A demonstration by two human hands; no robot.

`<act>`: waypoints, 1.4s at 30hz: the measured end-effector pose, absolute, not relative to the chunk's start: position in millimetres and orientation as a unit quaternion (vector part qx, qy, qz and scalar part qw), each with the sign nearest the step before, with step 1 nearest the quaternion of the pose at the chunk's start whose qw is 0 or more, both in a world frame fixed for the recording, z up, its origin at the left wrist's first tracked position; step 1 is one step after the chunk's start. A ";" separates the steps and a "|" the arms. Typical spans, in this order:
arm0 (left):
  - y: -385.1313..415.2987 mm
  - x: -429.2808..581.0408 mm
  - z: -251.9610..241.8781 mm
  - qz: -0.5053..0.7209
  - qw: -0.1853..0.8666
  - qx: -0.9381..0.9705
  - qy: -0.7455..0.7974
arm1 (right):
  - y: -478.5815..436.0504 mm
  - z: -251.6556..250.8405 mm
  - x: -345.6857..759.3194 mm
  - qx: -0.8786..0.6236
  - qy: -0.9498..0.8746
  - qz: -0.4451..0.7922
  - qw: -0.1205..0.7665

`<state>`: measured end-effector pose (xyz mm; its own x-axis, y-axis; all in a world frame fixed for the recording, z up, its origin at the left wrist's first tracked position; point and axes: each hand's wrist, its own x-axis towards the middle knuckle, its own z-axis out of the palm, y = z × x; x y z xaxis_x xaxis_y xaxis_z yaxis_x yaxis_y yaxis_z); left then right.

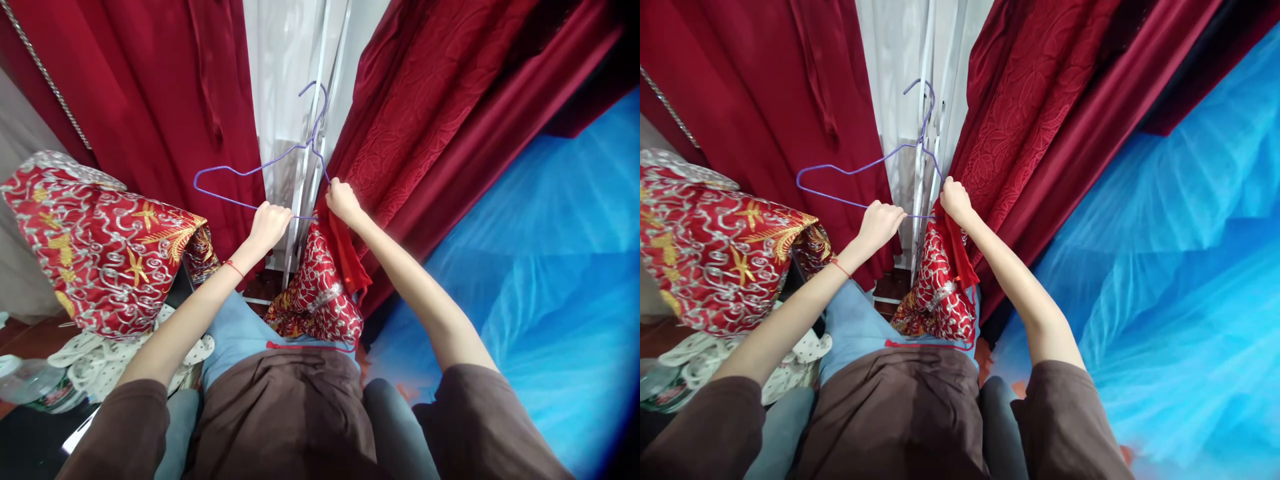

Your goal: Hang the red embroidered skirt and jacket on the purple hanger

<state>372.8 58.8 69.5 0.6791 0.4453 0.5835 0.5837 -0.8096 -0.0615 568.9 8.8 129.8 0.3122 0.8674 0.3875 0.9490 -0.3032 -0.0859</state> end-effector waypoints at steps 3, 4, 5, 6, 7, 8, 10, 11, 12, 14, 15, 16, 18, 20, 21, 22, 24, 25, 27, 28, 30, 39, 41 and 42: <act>33.8 387.0 56.9 -0.331 0.094 -0.886 -0.311 | 7.0 126.8 561.6 -0.794 -0.573 -0.141 0.144; 17.3 393.8 47.6 -0.351 0.082 -0.874 -0.324 | 6.6 125.3 558.6 -0.795 -0.572 -0.145 0.141; -2.8 401.0 35.8 -0.365 0.065 -0.864 -0.341 | 6.3 123.8 555.9 -0.797 -0.569 -0.149 0.137; -25.4 408.4 21.8 -0.360 0.043 -0.867 -0.343 | 6.0 122.5 553.6 -0.798 -0.567 -0.153 0.134; -49.0 415.7 6.3 -0.342 0.023 -0.881 -0.325 | 5.7 121.5 551.9 -0.800 -0.565 -0.155 0.132; -71.7 422.7 -10.0 -0.315 0.010 -0.904 -0.291 | 5.3 121.0 550.7 -0.802 -0.562 -0.156 0.130; -108.0 435.2 -41.2 -0.245 0.001 -0.939 -0.242 | 4.1 121.2 549.6 -0.805 -0.557 -0.159 0.129; -119.0 440.1 -54.3 -0.207 0.001 -0.949 -0.238 | 3.3 121.8 549.5 -0.806 -0.555 -0.160 0.128; -124.4 443.7 -64.6 -0.171 -0.004 -0.952 -0.254 | 2.4 122.6 549.5 -0.808 -0.553 -0.161 0.127; -118.3 444.2 -75.8 -0.129 -0.013 -0.944 -0.303 | 0.9 123.8 549.6 -0.810 -0.550 -0.161 0.123; -108.0 440.1 -76.8 -0.125 -0.015 -0.936 -0.329 | 0.4 124.2 549.8 -0.810 -0.550 -0.161 0.121; -93.8 432.6 -75.4 -0.130 -0.015 -0.928 -0.350 | 0.3 124.2 550.1 -0.810 -0.550 -0.163 0.120; -58.1 408.5 -67.7 -0.153 -0.003 -0.913 -0.378 | 1.1 123.4 551.0 -0.810 -0.550 -0.166 0.119; -19.6 376.3 -57.9 -0.164 0.012 -0.898 -0.407 | 3.4 121.5 551.7 -0.810 -0.548 -0.170 0.122; -2.1 360.0 -53.7 -0.162 0.022 -0.888 -0.430 | 4.8 120.2 551.8 -0.810 -0.547 -0.171 0.125; 12.9 345.4 -50.5 -0.156 0.029 -0.876 -0.455 | 6.3 118.9 551.8 -0.809 -0.546 -0.173 0.130; 33.2 325.7 -48.8 -0.129 0.010 -0.857 -0.499 | 8.7 116.5 551.3 -0.807 -0.546 -0.176 0.141; 38.1 322.1 -50.4 -0.116 -0.010 -0.850 -0.513 | 9.3 115.4 551.0 -0.806 -0.546 -0.176 0.146; 39.9 327.0 -57.7 -0.099 -0.049 -0.849 -0.516 | 9.3 114.0 550.7 -0.805 -0.547 -0.175 0.152; 38.6 333.5 -62.3 -0.094 -0.056 -0.852 -0.512 | 8.7 113.8 550.9 -0.804 -0.547 -0.176 0.154; 37.4 347.5 -70.1 -0.076 -0.049 -0.853 -0.515 | 6.6 113.9 551.9 -0.803 -0.546 -0.179 0.154; 78.7 304.3 -20.7 -0.005 -0.047 -0.839 -0.543 | 3.1 118.2 557.9 -0.800 -0.554 -0.182 0.142; 67.6 286.8 -4.2 -0.008 -0.026 -0.845 -0.535 | 0.4 119.2 561.1 -0.799 -0.553 -0.185 0.148; 59.0 278.7 3.5 -0.018 -0.012 -0.851 -0.525 | -2.0 120.1 563.6 -0.798 -0.553 -0.187 0.150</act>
<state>278.7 59.0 3.5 0.4490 0.8933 0.0177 0.8924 -0.4494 0.0400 563.6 -2.0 120.1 0.3190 0.8261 0.4644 0.9384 -0.3439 -0.0328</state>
